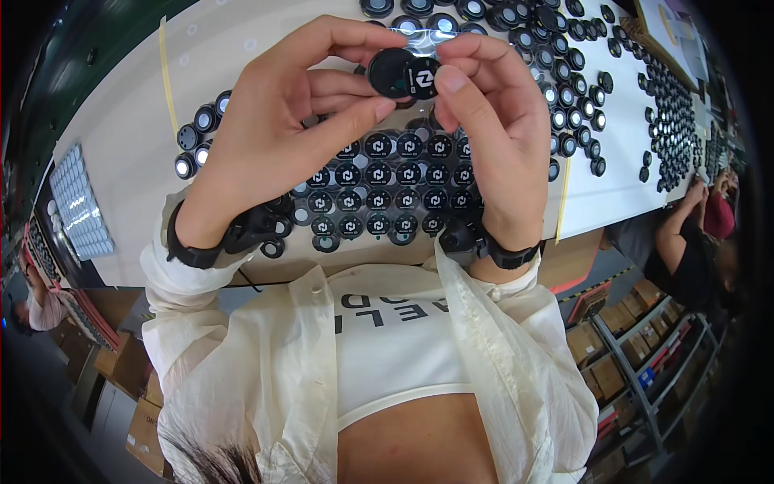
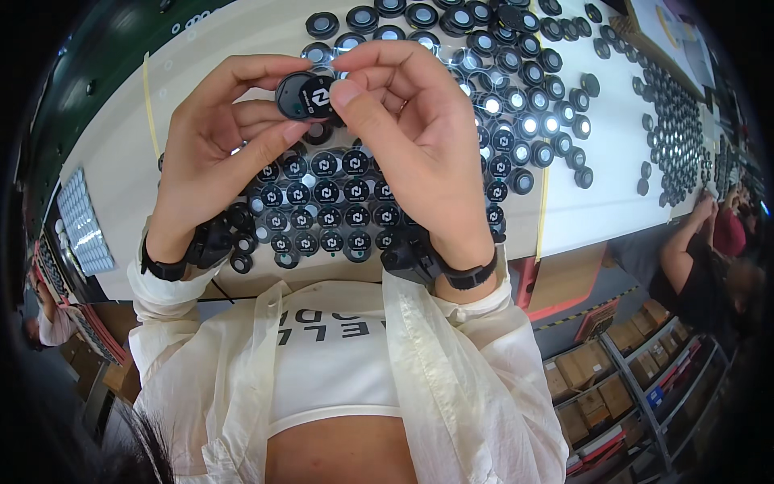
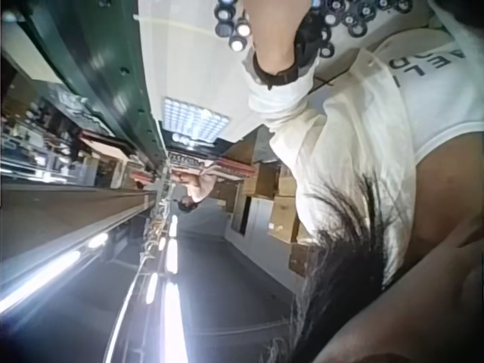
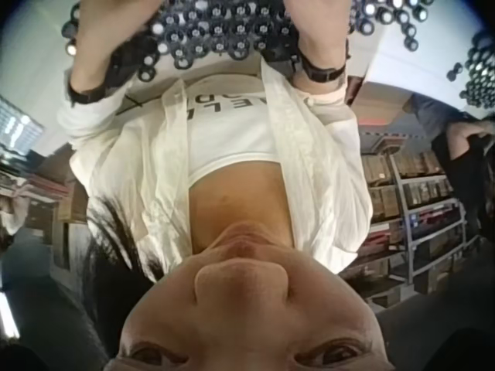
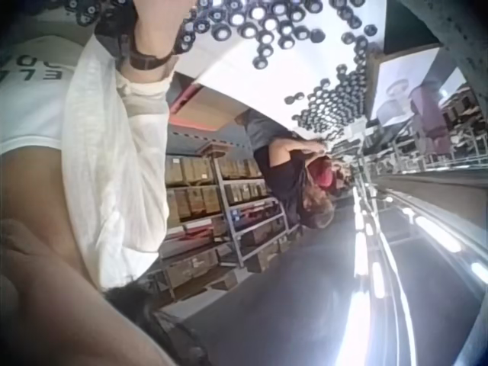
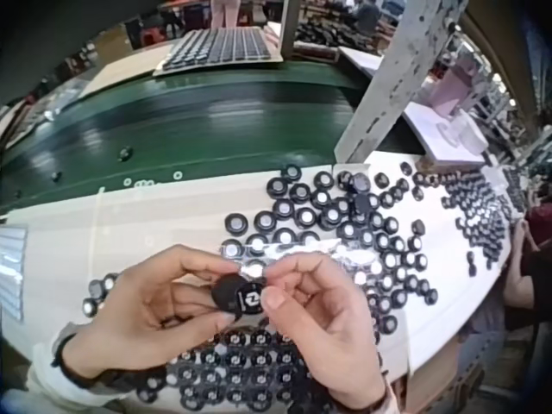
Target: Manually assembling small electronic components by inserting white circular parts into black circular bases.
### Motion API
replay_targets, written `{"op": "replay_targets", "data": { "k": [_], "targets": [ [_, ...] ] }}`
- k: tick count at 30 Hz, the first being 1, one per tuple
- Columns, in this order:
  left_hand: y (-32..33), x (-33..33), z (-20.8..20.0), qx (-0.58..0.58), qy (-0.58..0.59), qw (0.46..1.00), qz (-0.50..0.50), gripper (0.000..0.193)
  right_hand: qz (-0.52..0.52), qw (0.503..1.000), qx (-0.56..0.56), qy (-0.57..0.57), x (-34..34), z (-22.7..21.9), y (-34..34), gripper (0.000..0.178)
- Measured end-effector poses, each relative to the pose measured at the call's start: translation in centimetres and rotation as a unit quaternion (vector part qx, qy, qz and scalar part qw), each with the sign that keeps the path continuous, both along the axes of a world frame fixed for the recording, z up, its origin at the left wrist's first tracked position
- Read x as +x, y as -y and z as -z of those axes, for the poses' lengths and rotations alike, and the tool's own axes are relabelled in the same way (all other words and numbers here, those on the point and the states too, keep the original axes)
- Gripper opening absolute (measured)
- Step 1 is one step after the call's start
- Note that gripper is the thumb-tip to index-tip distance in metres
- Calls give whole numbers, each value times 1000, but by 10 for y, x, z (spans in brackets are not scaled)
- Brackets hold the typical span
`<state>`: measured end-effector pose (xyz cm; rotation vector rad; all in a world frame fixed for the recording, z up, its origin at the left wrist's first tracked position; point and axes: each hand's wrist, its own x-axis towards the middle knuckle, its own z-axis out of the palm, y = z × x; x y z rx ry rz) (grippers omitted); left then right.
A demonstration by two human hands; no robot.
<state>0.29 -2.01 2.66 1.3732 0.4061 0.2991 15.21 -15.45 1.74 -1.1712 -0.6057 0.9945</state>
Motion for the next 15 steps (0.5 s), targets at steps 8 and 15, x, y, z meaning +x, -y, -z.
{"op": "replay_targets", "data": {
  "k": [8, 15],
  "targets": [
    [7, 0, -4, 170, -54, 981, -76, 42, 49, 998, 4, 36, -7, 1, -3, 18],
    [8, 1, -6, 186, -53, 978, -75, 42, 35, 997, 5, 63, -8, 0, -4, 17]
  ]
}}
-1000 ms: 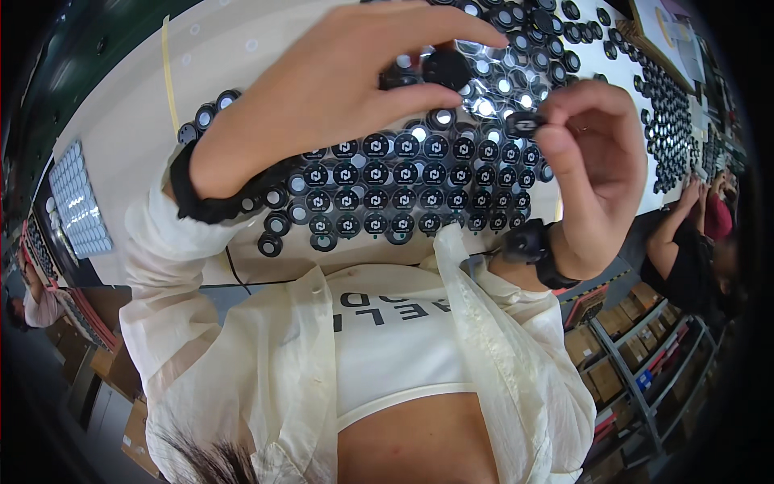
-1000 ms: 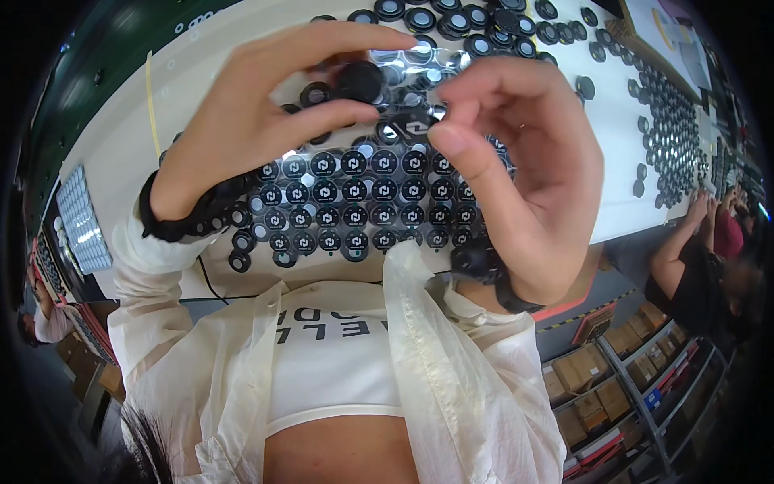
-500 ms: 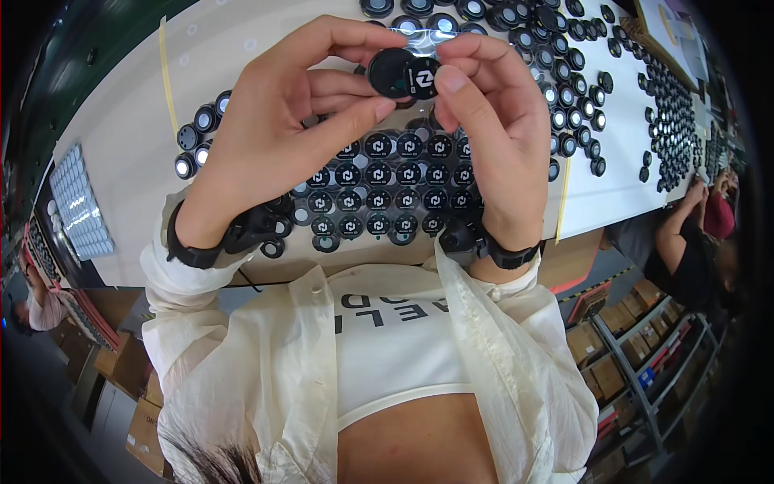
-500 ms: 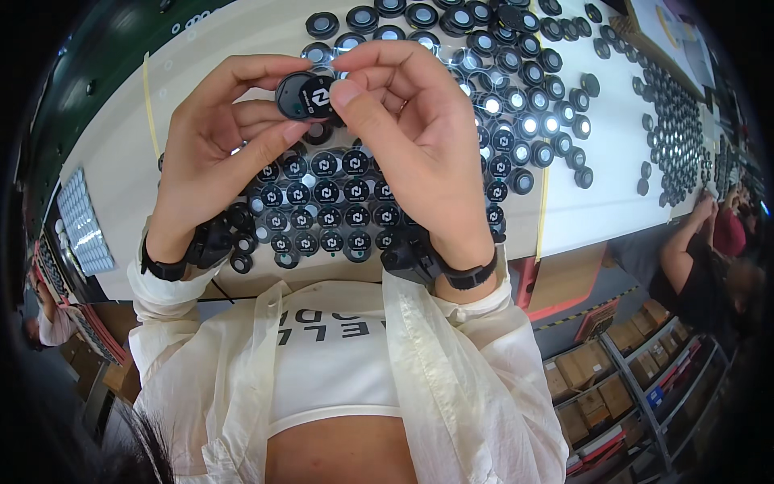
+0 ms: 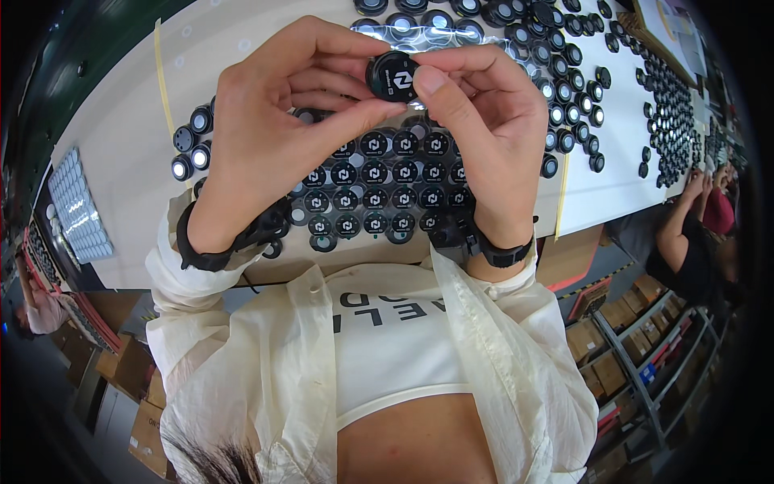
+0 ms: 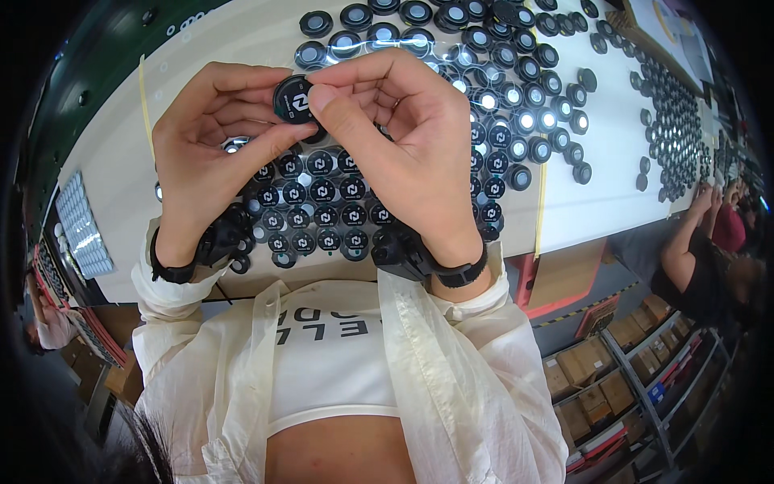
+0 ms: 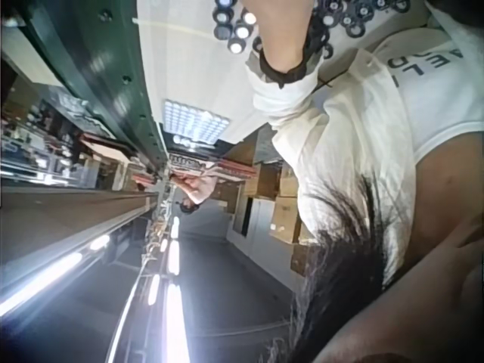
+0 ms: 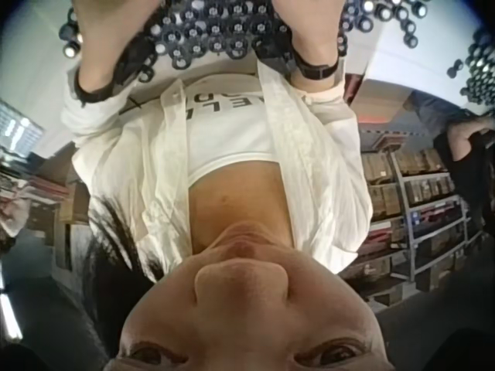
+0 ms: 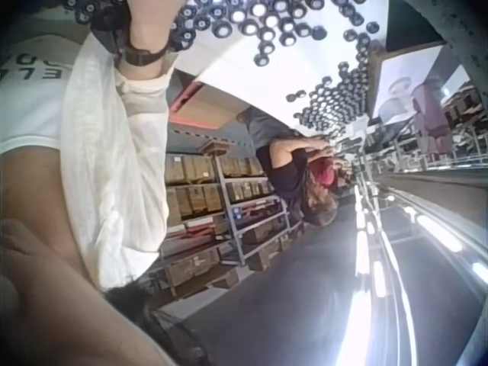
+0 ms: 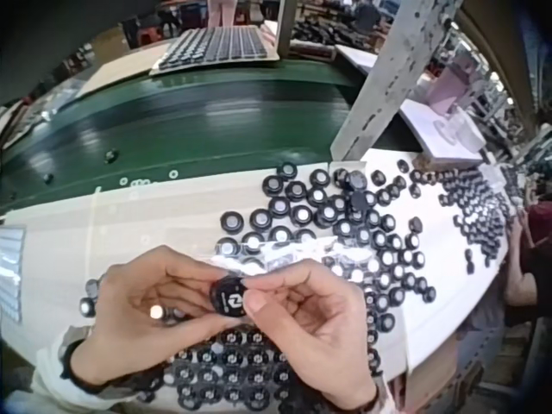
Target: Manually assembling small electronic components by inserting white circular parts into black circular bases.
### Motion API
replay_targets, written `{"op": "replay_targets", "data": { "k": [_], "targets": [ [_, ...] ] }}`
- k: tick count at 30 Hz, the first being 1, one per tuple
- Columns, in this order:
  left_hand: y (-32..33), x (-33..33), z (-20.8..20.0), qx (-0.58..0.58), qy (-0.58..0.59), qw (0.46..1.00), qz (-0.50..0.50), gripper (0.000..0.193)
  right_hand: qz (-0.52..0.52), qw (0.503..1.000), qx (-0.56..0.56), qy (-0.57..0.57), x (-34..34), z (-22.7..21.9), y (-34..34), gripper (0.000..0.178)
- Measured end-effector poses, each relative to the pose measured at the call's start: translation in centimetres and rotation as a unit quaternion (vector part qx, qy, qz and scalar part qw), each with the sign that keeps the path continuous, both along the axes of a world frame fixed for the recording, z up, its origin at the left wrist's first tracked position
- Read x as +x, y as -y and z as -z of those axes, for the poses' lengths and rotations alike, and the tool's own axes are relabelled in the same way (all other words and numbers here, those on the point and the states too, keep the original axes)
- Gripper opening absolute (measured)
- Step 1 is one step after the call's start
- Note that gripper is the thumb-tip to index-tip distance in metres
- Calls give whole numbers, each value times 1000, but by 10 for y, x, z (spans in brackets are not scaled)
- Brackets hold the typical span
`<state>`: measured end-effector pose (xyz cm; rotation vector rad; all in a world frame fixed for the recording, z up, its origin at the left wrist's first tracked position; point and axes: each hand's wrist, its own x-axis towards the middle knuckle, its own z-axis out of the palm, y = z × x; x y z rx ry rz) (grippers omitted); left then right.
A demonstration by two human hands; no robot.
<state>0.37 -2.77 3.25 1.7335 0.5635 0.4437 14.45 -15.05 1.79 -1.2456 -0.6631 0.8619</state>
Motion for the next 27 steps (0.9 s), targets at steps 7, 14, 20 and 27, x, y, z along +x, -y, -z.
{"op": "replay_targets", "data": {
  "k": [7, 14, 20, 27],
  "targets": [
    [1, 0, 0, 5, -2, 1000, -4, 41, 7, 1000, 9, 20, -1, 3, -1, 17],
    [0, -1, 4, 20, -6, 1000, -2, 40, 23, 999, 12, 47, -1, 8, -2, 16],
    [3, -1, 8, -12, 14, 1000, -13, 36, 15, 994, -15, 111, 0, 5, -1, 10],
    [2, -1, 8, 9, -2, 1000, -17, 36, 33, 988, -5, 150, -2, 9, -2, 9]
  ]
}}
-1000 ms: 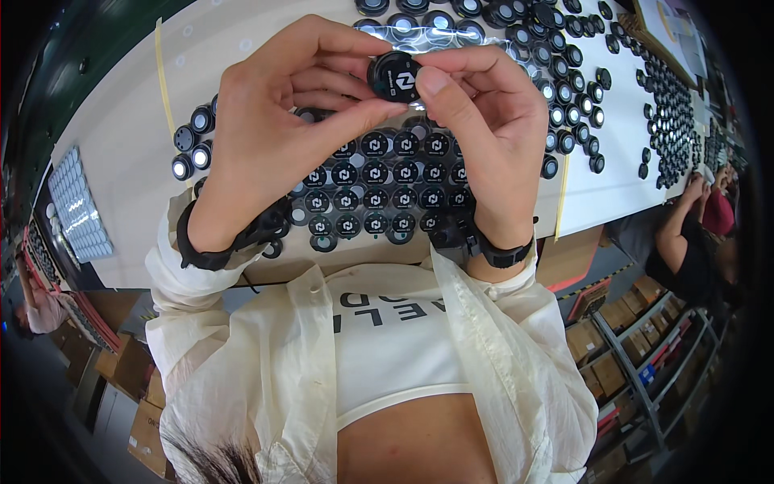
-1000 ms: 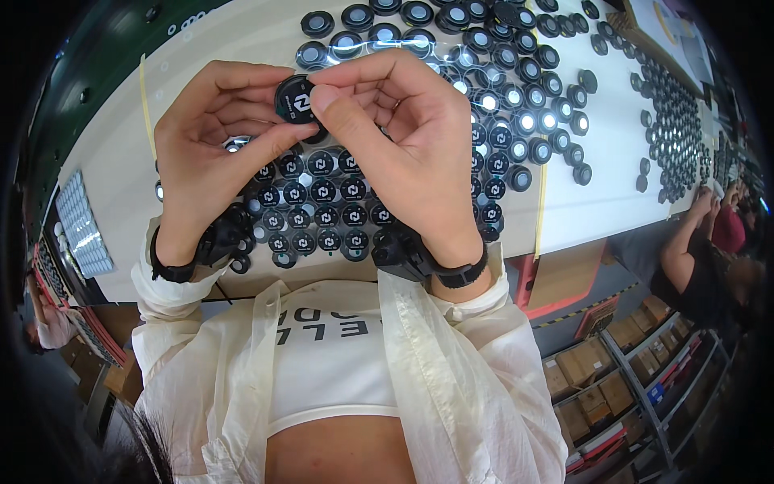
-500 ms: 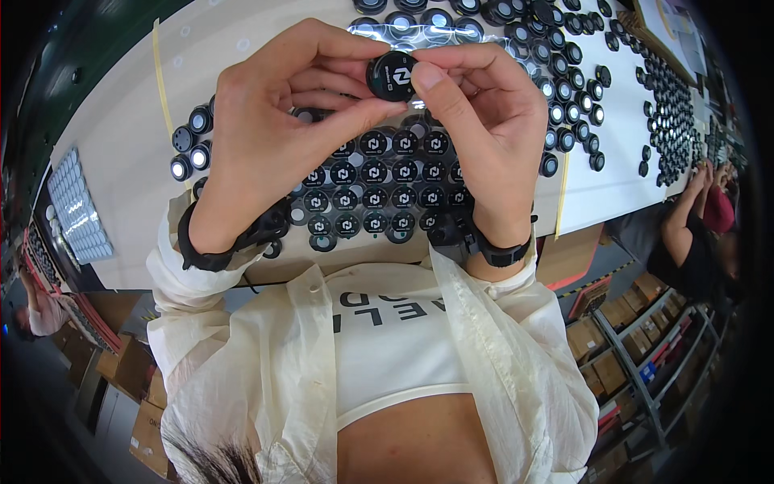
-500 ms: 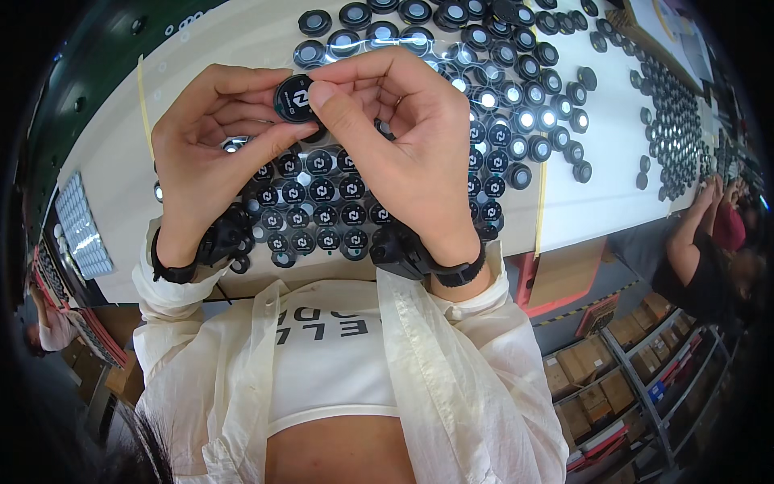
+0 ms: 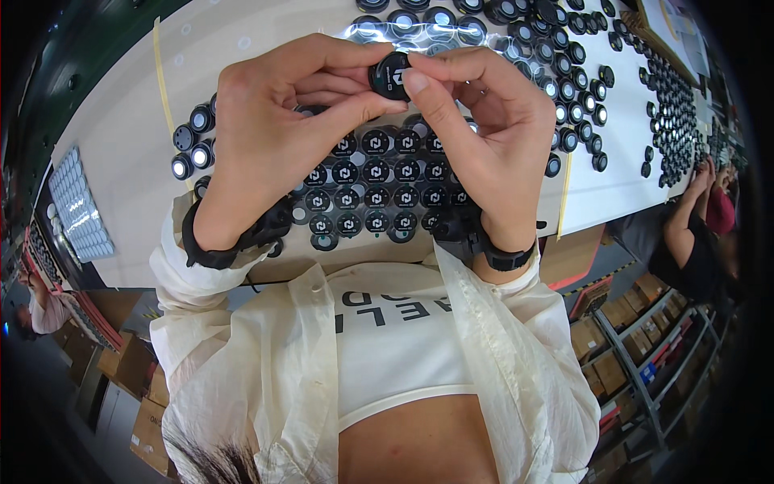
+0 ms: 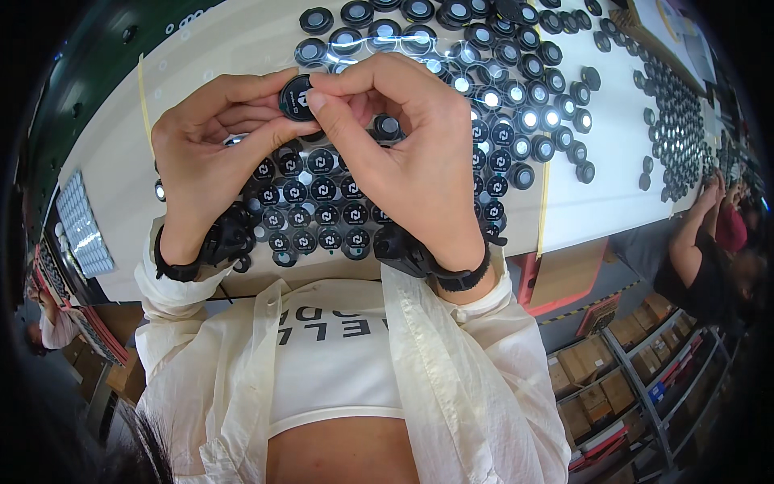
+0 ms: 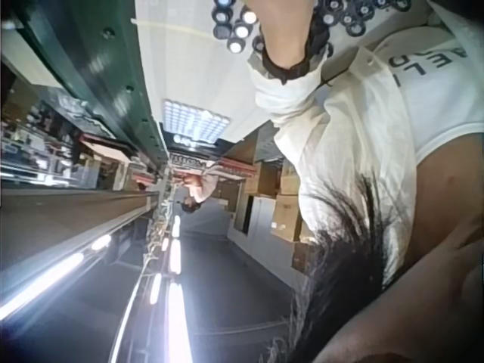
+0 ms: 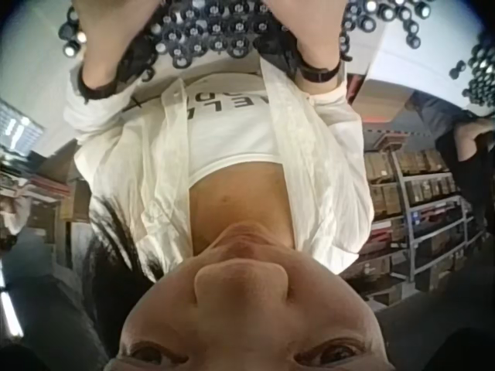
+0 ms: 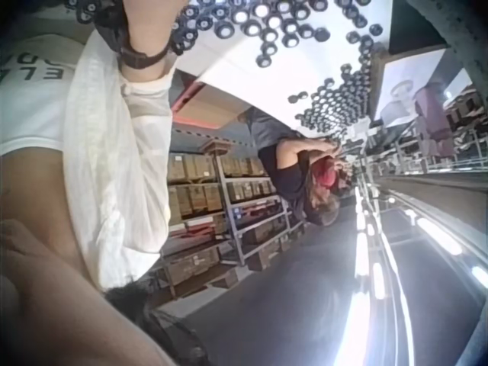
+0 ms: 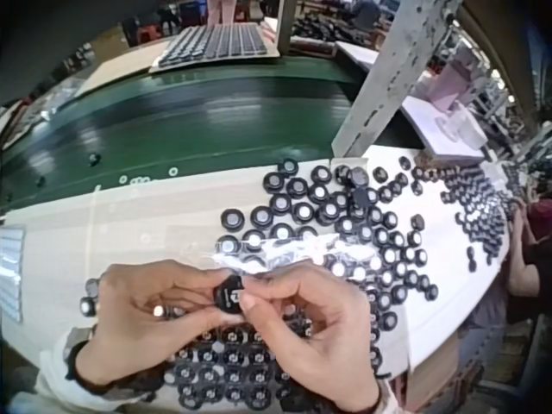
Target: Manually assembling small electronic components by inserting white circular parts into black circular bases.
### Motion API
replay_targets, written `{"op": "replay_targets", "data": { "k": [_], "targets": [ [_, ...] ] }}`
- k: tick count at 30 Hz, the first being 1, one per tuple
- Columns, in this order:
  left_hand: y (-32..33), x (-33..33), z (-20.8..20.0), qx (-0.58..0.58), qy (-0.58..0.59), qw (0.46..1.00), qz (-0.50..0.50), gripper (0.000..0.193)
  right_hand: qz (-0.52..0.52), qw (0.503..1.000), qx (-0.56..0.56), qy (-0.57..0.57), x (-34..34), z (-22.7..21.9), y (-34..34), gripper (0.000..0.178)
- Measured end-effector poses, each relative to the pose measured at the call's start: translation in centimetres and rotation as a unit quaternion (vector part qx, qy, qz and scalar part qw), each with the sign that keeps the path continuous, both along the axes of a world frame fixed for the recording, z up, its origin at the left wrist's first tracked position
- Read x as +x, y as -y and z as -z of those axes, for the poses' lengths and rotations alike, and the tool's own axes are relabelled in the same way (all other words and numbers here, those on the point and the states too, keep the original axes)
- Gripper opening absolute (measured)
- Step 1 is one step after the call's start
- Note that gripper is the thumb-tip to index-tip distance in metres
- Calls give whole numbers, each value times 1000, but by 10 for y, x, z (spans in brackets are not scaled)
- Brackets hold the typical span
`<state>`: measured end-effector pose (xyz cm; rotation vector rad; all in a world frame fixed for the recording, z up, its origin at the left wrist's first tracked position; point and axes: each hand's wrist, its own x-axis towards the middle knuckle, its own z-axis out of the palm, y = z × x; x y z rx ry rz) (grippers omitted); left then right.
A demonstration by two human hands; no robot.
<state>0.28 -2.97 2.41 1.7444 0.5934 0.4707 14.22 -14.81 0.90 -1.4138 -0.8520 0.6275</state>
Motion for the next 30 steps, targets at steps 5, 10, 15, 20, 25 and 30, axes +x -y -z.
{"op": "replay_targets", "data": {
  "k": [5, 10, 15, 20, 25, 30],
  "targets": [
    [-3, 1, 2, 20, 14, 1000, 12, 37, 23, 994, 0, 106, 0, 0, -1, 10],
    [-25, 5, 15, 19, 61, 998, 24, 40, -29, 959, -13, 283, 0, 0, 1, 32],
    [-65, 33, -4, 149, 8, 986, 69, 34, -71, 984, -33, 160, -2, 4, 1, 48],
    [-142, 68, -22, 455, -185, 871, 22, 27, -87, 976, -87, 181, 5, -12, 12, 38],
    [-212, 85, 45, 662, -280, 695, 34, 14, -76, 964, -141, 210, 23, -20, 32, 36],
    [-139, 112, 16, 568, -193, 799, 51, 22, -12, 932, -237, 273, 54, -32, 49, 22]
  ]
}}
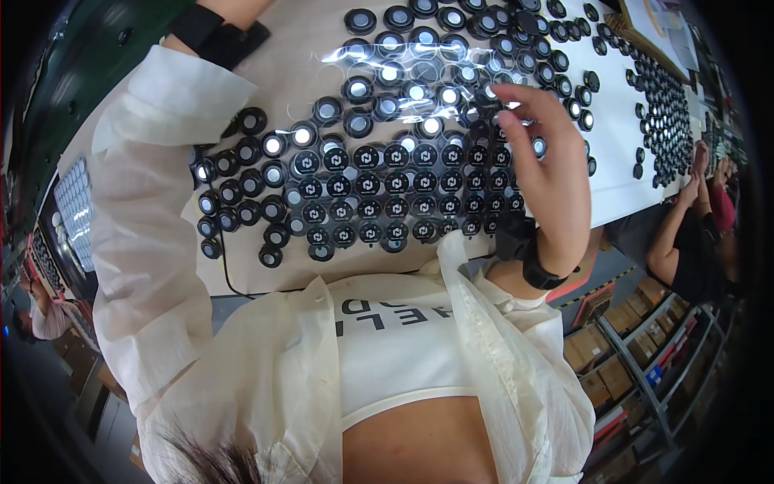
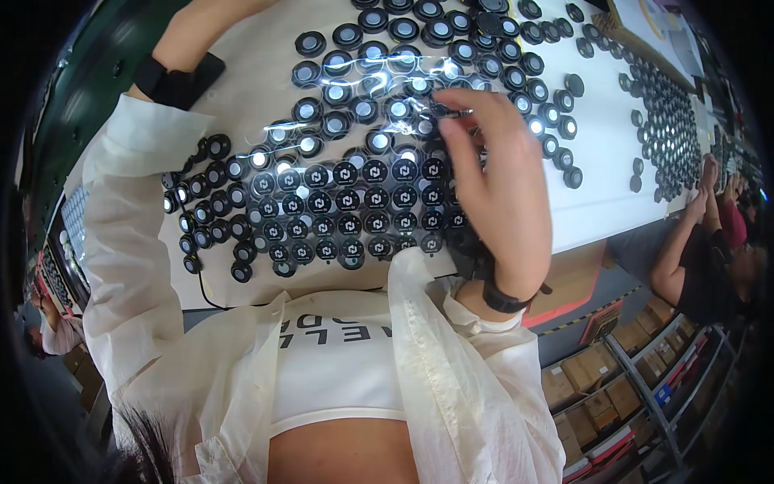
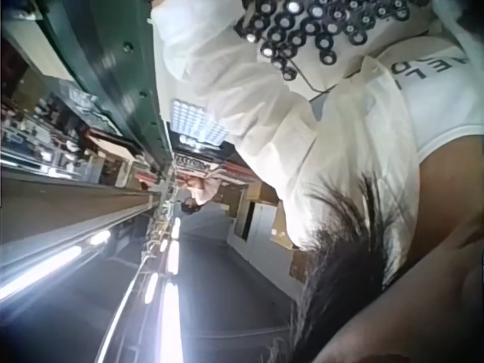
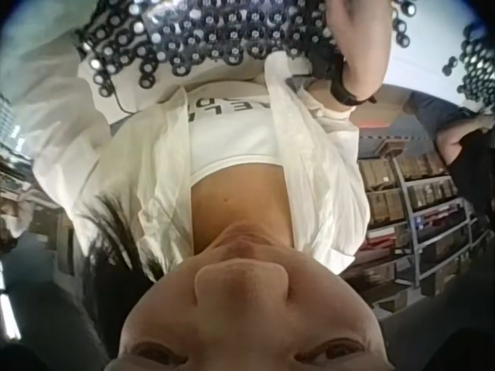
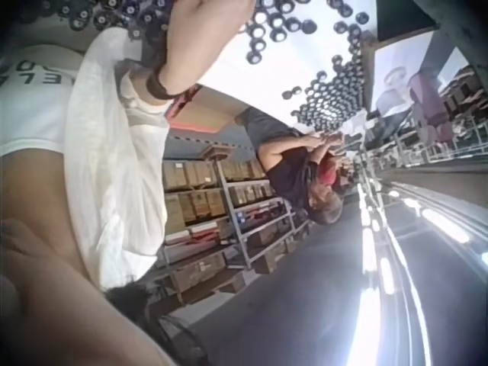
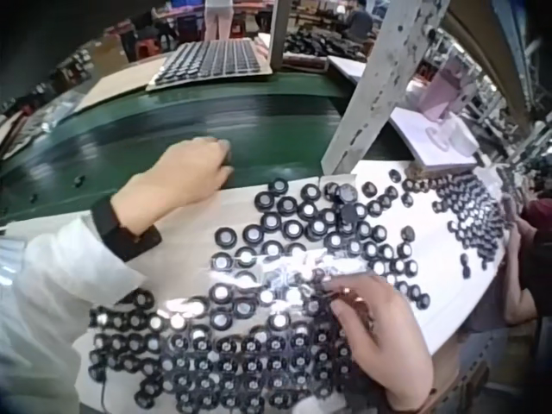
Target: Manually assembling small electronic components by inserting white circular parts into black circular bases.
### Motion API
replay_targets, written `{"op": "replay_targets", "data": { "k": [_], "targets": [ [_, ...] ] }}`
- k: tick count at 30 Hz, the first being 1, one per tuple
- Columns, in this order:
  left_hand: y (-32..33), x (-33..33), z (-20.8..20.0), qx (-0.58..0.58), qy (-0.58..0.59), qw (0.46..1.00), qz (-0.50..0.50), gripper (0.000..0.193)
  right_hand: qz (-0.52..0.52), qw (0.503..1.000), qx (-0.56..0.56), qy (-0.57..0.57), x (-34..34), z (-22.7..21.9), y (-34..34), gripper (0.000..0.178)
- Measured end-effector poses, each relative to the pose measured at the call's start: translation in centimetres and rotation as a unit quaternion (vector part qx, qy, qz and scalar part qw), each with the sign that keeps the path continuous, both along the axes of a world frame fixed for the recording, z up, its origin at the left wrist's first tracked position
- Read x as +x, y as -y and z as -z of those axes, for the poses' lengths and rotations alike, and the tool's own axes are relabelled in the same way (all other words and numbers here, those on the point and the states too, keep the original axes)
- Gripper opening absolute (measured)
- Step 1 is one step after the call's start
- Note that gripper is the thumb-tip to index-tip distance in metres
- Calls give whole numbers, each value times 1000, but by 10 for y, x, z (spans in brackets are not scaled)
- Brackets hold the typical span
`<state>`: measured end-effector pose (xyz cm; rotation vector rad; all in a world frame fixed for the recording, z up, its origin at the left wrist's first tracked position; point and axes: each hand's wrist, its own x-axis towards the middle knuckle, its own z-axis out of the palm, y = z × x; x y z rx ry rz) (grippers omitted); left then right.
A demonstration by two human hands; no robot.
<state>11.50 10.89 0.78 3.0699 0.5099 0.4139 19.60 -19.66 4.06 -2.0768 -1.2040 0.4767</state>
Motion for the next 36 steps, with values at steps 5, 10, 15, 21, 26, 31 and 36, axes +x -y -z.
{"op": "replay_targets", "data": {
  "k": [5, 10, 15, 21, 26, 31, 36],
  "targets": [
    [41, 32, -3, -167, -75, 983, 16, 40, -19, 998, -62, 12, 8, 10, 2, 22],
    [32, 28, 6, -185, -64, 981, -1, 40, -65, 995, -81, 0, 4, 12, -8, 20],
    [38, 20, 16, -76, -1, 995, 71, 31, -15, 994, -98, 51, 21, 11, 10, 22],
    [42, 17, 17, -55, 13, 992, 110, 27, -15, 988, -150, 45, 29, 14, 10, 19],
    [101, -3, -2, -104, 28, 989, 98, 22, -32, 987, -156, -10, 43, 17, 7, 17],
    [151, -36, 31, -259, 40, 912, 315, 33, -42, 983, -178, -18, 43, 14, 2, 16],
    [150, -43, 32, -223, 16, 927, 302, 34, -100, 978, -178, -46, 49, 17, -4, 14]
  ]
}}
